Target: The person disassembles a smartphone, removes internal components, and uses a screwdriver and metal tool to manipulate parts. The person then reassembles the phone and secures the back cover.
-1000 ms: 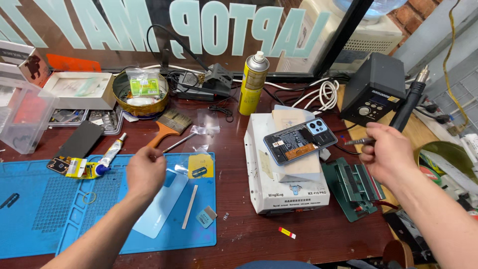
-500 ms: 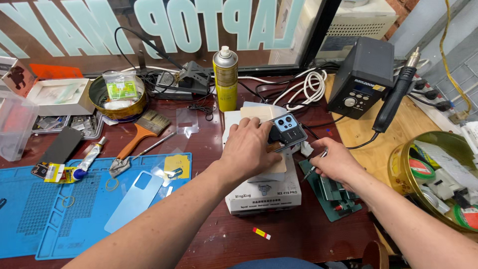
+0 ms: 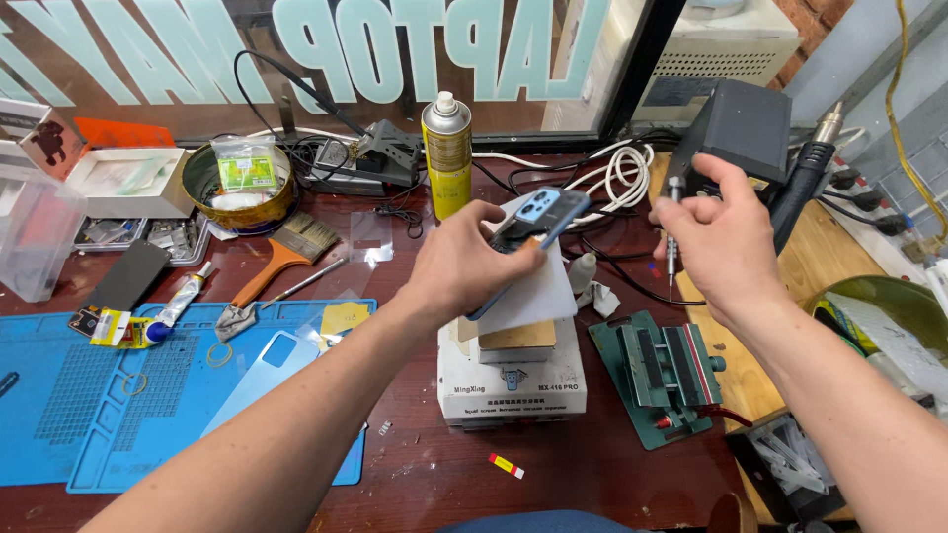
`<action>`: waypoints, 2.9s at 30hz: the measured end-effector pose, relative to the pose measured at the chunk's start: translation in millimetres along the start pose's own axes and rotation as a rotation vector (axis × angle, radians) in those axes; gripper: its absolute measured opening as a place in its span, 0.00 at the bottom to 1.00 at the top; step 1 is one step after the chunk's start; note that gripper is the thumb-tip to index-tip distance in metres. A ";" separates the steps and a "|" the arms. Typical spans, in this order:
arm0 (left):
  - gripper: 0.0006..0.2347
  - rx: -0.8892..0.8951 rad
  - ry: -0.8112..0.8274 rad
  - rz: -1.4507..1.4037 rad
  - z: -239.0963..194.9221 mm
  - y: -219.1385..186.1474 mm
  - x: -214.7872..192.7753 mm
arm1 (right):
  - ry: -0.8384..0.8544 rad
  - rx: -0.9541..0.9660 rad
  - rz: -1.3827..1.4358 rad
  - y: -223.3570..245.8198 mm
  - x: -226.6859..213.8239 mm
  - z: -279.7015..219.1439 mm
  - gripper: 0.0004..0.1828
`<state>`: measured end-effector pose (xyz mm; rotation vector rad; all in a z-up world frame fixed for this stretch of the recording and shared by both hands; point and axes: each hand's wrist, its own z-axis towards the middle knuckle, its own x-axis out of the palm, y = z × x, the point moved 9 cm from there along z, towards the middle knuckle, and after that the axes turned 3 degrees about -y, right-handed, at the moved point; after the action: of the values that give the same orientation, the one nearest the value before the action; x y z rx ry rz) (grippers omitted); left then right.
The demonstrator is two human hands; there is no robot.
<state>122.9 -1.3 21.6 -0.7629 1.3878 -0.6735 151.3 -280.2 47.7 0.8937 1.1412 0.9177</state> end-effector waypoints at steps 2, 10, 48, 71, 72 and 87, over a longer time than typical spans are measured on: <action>0.34 -0.013 0.001 -0.111 4.7 7.2 -10.6 | 0.074 -0.019 0.149 15.1 15.5 3.5 0.28; 0.36 -0.113 0.001 -0.438 -2.8 24.9 -16.7 | 0.318 0.431 0.497 18.9 99.9 -23.8 0.25; 0.27 -0.405 0.225 -1.732 -72.2 115.0 -123.3 | 0.364 0.230 0.331 94.4 185.9 -39.3 0.16; 0.23 -0.799 0.319 -1.610 -97.1 304.8 -181.3 | 0.239 0.439 -0.637 -96.6 346.3 -128.5 0.23; 0.23 -0.822 0.291 -1.568 -101.2 306.5 -178.1 | 0.197 0.283 -0.668 -83.8 345.0 -112.1 0.23; 0.22 -0.798 0.112 -1.620 -118.3 334.7 -206.5 | 0.391 0.214 -1.074 -109.2 399.3 11.3 0.24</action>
<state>-18.8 354.6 -126.2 -2.5910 0.8417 -1.3624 243.2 48.8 -186.5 0.1503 1.7992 0.0646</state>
